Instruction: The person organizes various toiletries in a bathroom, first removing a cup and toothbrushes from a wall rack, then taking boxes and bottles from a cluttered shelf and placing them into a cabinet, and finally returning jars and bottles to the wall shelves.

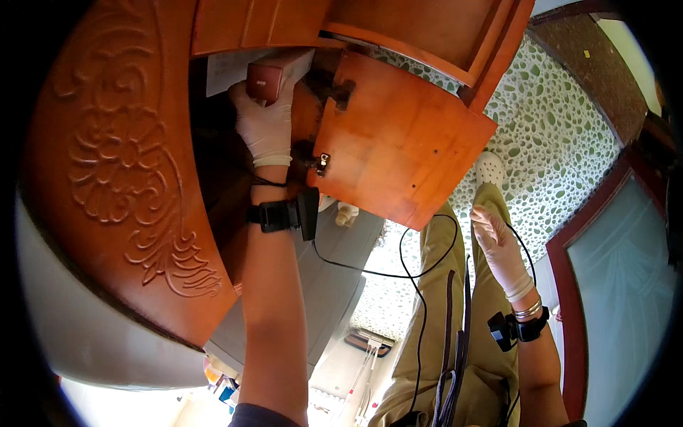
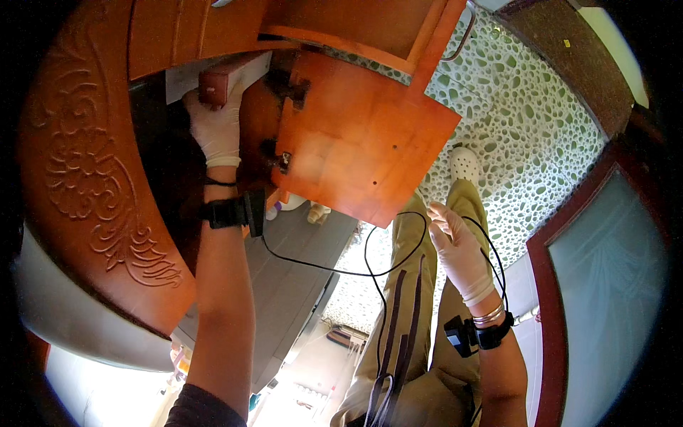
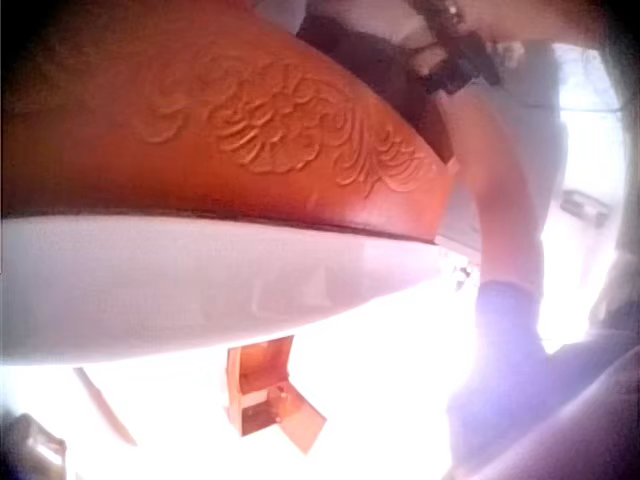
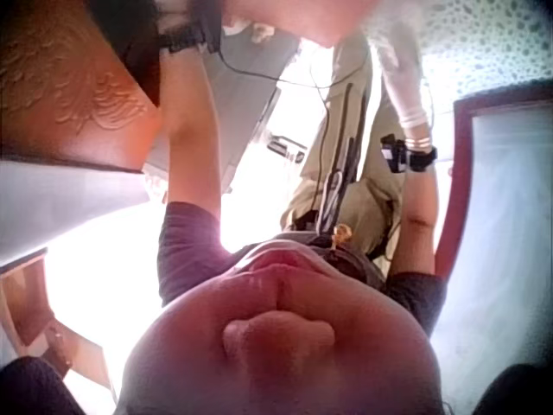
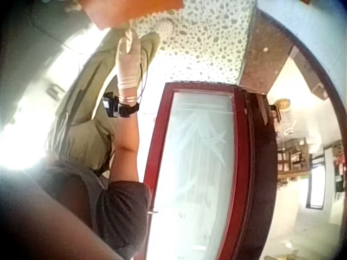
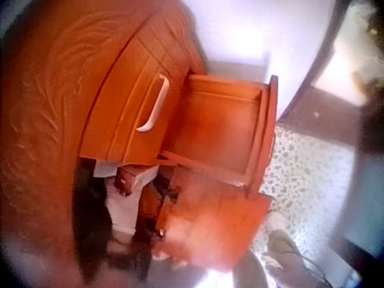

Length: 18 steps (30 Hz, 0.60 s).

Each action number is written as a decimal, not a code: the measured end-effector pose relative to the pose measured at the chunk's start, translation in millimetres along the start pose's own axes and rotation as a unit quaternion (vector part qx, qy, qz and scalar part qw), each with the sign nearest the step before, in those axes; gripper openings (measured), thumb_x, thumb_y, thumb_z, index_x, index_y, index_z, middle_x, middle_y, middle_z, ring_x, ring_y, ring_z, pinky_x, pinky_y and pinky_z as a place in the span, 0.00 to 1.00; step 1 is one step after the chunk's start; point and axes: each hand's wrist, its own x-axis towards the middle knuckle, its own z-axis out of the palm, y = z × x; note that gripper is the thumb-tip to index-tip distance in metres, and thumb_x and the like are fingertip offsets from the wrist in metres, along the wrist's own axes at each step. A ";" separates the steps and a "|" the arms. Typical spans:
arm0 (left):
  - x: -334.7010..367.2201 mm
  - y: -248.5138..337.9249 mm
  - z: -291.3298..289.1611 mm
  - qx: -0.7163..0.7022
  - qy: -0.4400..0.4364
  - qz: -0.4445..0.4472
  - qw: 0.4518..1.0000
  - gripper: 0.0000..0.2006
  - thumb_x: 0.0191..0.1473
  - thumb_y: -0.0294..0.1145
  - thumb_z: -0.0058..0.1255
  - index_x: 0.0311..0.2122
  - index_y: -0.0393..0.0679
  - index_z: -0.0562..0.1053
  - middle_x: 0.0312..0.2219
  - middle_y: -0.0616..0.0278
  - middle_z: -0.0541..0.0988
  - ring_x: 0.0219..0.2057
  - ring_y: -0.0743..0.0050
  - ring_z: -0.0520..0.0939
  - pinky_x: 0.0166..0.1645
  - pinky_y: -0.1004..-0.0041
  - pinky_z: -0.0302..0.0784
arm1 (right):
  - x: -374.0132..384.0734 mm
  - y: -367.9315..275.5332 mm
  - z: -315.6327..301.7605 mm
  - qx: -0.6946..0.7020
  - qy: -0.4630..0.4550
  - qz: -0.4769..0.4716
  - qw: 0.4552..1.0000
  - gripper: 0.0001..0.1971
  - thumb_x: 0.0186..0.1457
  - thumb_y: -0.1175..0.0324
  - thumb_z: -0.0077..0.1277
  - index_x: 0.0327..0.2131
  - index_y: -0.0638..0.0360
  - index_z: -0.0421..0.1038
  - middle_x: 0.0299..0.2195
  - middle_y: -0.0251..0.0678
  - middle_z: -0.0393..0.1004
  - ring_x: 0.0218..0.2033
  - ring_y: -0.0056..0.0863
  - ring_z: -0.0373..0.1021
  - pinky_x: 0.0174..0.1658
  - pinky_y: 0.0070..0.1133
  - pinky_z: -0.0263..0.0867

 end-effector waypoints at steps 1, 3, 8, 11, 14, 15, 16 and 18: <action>4.2 0.4 2.3 0.043 -0.034 -0.015 0.998 0.32 0.40 0.47 0.68 0.40 0.35 0.64 0.34 0.53 0.75 0.35 0.67 0.76 0.43 0.71 0.74 | 0.3 3.0 0.4 0.006 0.001 -0.007 1.000 0.21 0.61 0.66 0.47 0.56 0.61 0.61 0.50 0.38 0.69 0.51 0.24 0.65 0.56 0.21 0.59; 2.7 1.0 1.2 0.089 -0.045 0.002 0.995 0.30 0.41 0.46 0.67 0.39 0.36 0.63 0.32 0.54 0.76 0.33 0.66 0.78 0.41 0.70 0.75 | 0.3 2.9 -0.1 0.019 -0.004 0.000 1.000 0.22 0.61 0.63 0.47 0.56 0.62 0.61 0.50 0.38 0.69 0.51 0.24 0.65 0.56 0.21 0.59; -1.8 6.1 -3.5 0.189 -0.093 0.043 0.977 0.27 0.42 0.43 0.66 0.36 0.38 0.62 0.28 0.55 0.77 0.31 0.64 0.80 0.38 0.70 0.76 | 1.0 0.3 -1.5 0.022 0.006 -0.008 1.000 0.25 0.61 0.58 0.46 0.56 0.65 0.61 0.49 0.39 0.69 0.52 0.25 0.65 0.57 0.21 0.58; -0.2 3.8 -4.7 0.063 -0.105 0.015 0.992 0.27 0.42 0.42 0.66 0.38 0.38 0.62 0.29 0.53 0.77 0.32 0.63 0.80 0.38 0.69 0.76 | 3.0 2.0 -3.8 0.010 -0.001 -0.015 1.000 0.25 0.61 0.58 0.46 0.56 0.64 0.61 0.49 0.39 0.69 0.52 0.25 0.65 0.57 0.21 0.58; -1.7 -1.4 -2.5 -0.059 -0.108 -0.003 0.992 0.28 0.42 0.42 0.68 0.39 0.36 0.64 0.33 0.57 0.76 0.33 0.73 0.76 0.42 0.73 0.74 | 1.1 1.5 -1.4 0.005 0.006 -0.015 1.000 0.24 0.61 0.59 0.46 0.56 0.63 0.61 0.50 0.39 0.69 0.52 0.25 0.65 0.57 0.21 0.58; -1.9 -6.0 -1.5 -0.003 -0.071 0.020 0.997 0.28 0.42 0.42 0.67 0.40 0.37 0.63 0.33 0.54 0.76 0.33 0.67 0.78 0.40 0.70 0.75 | 0.3 0.4 -1.3 0.004 0.007 -0.010 1.000 0.23 0.61 0.60 0.46 0.56 0.63 0.61 0.50 0.39 0.69 0.52 0.25 0.65 0.57 0.21 0.58; -2.4 -7.6 -2.3 0.055 -0.033 0.041 0.997 0.28 0.42 0.41 0.66 0.41 0.38 0.62 0.32 0.50 0.77 0.33 0.61 0.80 0.39 0.67 0.77 | -0.8 -0.2 -0.7 0.004 0.005 -0.003 1.000 0.23 0.61 0.60 0.46 0.56 0.63 0.62 0.50 0.38 0.69 0.52 0.24 0.65 0.57 0.21 0.58; 1.7 -10.0 3.2 0.082 -0.016 0.054 0.995 0.28 0.43 0.43 0.65 0.40 0.38 0.62 0.31 0.47 0.77 0.32 0.54 0.81 0.38 0.65 0.77 | -0.8 -0.4 0.2 0.010 0.002 -0.005 1.000 0.22 0.62 0.61 0.46 0.56 0.63 0.62 0.50 0.37 0.69 0.52 0.24 0.65 0.56 0.21 0.58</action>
